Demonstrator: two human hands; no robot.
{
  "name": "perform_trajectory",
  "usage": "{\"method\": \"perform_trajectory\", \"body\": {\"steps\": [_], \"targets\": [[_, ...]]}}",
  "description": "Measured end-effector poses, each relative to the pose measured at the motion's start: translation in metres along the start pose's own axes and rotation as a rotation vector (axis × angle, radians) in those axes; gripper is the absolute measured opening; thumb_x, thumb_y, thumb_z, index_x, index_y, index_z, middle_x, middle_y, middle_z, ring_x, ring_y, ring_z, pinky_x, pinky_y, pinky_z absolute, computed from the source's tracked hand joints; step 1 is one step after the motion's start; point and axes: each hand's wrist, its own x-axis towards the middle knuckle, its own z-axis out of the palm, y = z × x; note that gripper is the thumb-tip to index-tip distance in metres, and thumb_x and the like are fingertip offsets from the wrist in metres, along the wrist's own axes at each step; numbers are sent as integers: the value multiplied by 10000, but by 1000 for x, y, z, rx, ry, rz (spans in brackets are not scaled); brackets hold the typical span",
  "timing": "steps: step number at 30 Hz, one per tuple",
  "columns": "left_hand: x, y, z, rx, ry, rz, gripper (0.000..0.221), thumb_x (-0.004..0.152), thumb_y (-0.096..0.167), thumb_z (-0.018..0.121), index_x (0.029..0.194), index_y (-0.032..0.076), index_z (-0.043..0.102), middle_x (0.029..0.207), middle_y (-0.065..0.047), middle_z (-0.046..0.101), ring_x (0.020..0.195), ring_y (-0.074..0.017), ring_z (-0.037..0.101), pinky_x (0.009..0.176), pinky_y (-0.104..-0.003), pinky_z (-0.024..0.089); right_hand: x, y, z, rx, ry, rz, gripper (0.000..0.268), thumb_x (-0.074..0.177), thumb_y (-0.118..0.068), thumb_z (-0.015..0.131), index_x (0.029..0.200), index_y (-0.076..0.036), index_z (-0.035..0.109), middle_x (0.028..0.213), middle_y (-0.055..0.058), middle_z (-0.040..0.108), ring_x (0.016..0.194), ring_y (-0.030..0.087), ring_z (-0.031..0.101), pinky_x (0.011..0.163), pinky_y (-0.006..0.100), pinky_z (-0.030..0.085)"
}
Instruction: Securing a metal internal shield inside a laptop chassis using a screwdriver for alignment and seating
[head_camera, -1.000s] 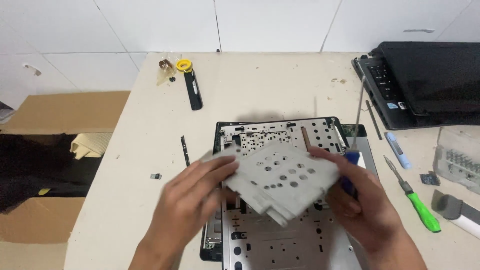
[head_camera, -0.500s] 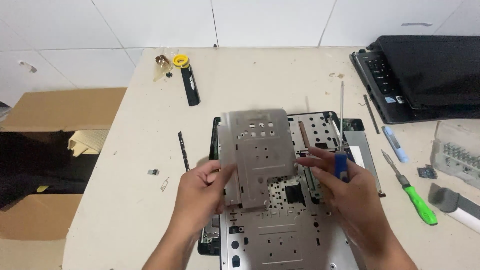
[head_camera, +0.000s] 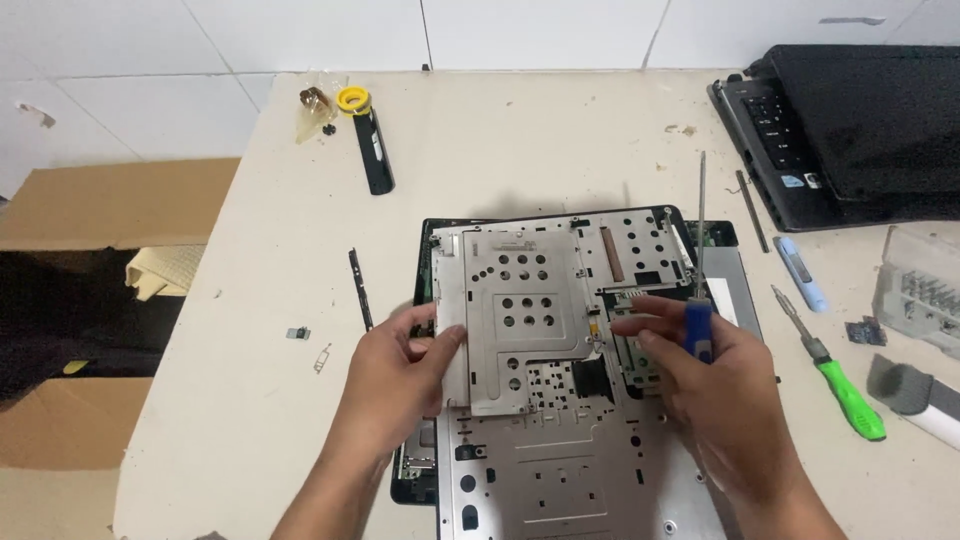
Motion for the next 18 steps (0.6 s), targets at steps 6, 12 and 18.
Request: {"method": "perform_trajectory", "body": {"steps": [6, 12, 18], "targets": [[-5, 6, 1, 44, 38, -8, 534, 876, 296, 640, 1385, 149, 571, 502, -8, 529, 416, -162, 495, 546, -303, 528, 5, 1, -6, 126, 14, 72, 275, 946, 94, 478, 1159, 43, 642, 980, 194, 701, 427, 119, 210, 394, 225, 146], [-10, 12, 3, 138, 72, -10, 488, 877, 327, 641, 1344, 195, 592, 497, -10, 594, 447, -148, 557, 620, -270, 489, 20, 17, -14, 193, 10, 17, 252, 900, 117, 502, 1117, 57, 614, 961, 200, 689, 403, 113, 229, 376, 217, 150], [-12, 14, 4, 210, 106, 46, 613, 833, 395, 682, 1409, 212, 577, 498, 15, 640, 485, -107, 591, 758, -233, 519, 14, 10, -11, 175, 24, 47, 241, 914, 122, 498, 1112, 58, 619, 953, 204, 683, 433, 119, 233, 388, 221, 158]]}}
